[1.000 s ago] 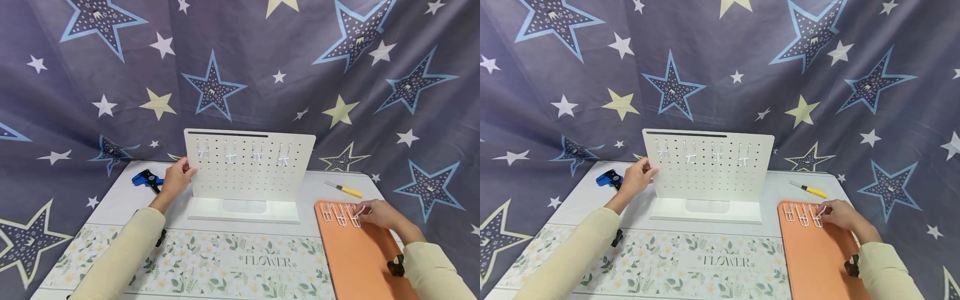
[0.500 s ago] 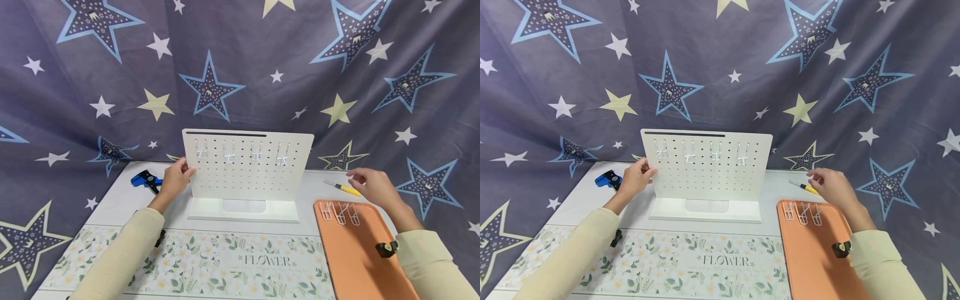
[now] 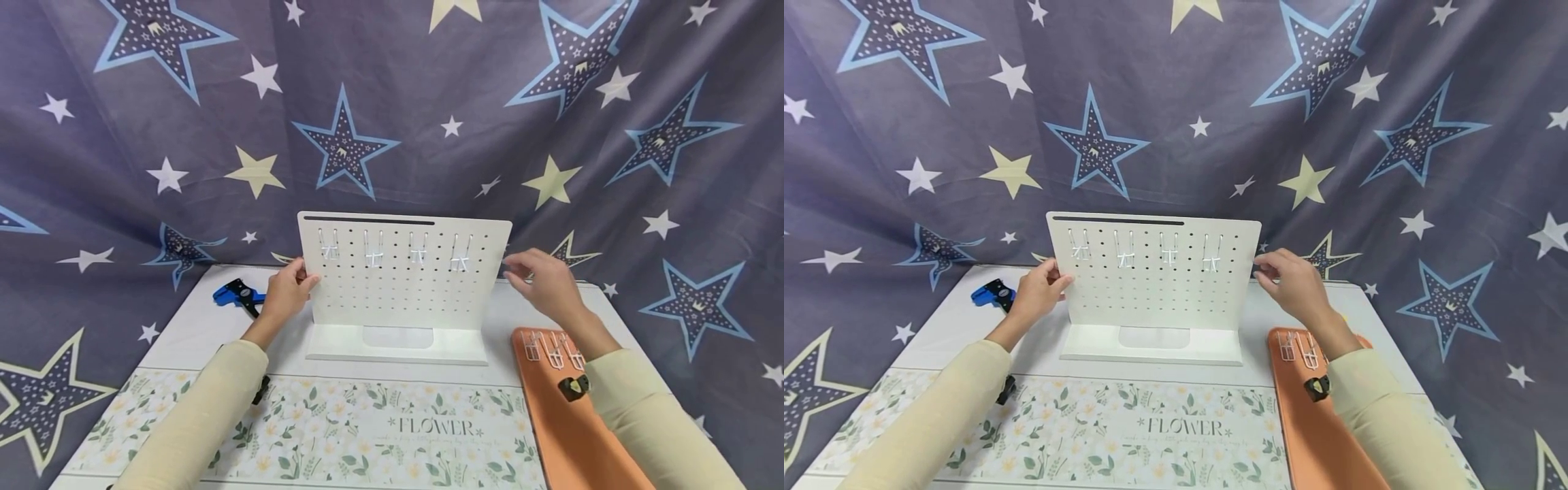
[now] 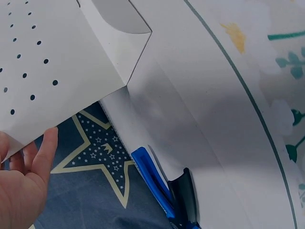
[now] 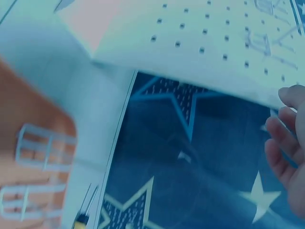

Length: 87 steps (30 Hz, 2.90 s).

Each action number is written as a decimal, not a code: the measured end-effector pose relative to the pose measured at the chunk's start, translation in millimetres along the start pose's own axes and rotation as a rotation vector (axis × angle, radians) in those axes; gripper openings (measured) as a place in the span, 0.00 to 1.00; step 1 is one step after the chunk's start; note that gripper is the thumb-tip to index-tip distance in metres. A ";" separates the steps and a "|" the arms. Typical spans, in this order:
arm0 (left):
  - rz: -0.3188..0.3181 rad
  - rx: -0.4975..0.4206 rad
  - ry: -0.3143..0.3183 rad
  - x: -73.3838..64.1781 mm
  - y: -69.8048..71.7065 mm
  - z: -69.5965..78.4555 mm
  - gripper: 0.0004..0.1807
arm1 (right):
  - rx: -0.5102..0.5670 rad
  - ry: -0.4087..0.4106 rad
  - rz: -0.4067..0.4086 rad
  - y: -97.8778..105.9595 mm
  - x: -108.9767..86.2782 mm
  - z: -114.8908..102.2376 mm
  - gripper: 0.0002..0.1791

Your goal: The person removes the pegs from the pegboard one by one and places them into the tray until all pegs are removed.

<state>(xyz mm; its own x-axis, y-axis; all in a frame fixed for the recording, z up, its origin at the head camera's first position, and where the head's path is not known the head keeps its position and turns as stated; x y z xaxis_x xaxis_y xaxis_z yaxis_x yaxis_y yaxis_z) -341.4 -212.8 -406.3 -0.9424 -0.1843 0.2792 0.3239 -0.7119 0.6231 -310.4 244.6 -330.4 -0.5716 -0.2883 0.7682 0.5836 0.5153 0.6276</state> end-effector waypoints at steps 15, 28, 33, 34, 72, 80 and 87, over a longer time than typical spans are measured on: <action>0.002 0.008 0.000 1.9 -1.0 -2.9 0.12 | 0.036 0.009 0.025 -44.4 24.3 -43.5 0.14; 0.001 0.004 0.005 1.6 0.3 -1.1 0.13 | -0.002 -0.027 0.097 -55.4 28.2 -45.8 0.07; 0.002 0.011 0.005 1.8 0.2 -0.6 0.12 | -0.019 -0.040 0.116 -56.4 26.9 -46.1 0.08; 0.002 0.013 0.006 1.7 0.1 -0.7 0.12 | -0.022 -0.041 0.117 -56.3 26.7 -46.2 0.08; -0.011 0.013 0.015 1.4 -2.9 -3.1 0.15 | -0.045 -0.144 0.073 14.6 -13.0 14.3 0.05; -0.012 0.010 0.006 -0.2 -2.2 -1.4 0.12 | -0.144 -0.238 -0.086 45.6 -41.1 60.2 0.03; -0.010 0.017 0.000 -1.0 0.2 0.6 0.09 | -0.195 -0.288 -0.229 63.1 -67.5 106.2 0.03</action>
<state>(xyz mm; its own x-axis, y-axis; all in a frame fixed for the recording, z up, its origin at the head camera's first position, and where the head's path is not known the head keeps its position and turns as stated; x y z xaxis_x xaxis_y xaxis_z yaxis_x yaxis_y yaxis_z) -340.3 -212.4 -406.0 -0.9456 -0.1769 0.2729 0.3156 -0.7019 0.6385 -296.2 382.3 -356.0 -0.8210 -0.1259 0.5569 0.5053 0.2941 0.8113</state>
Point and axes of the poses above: each hand's wrist, its own x-axis towards the middle knuckle, its own y-axis out of the back of the hand, z = x × y, the point moved 5 cm from there along x, towards the middle knuckle, and after that the axes turned 7 degrees about z, right-handed, at the moved point
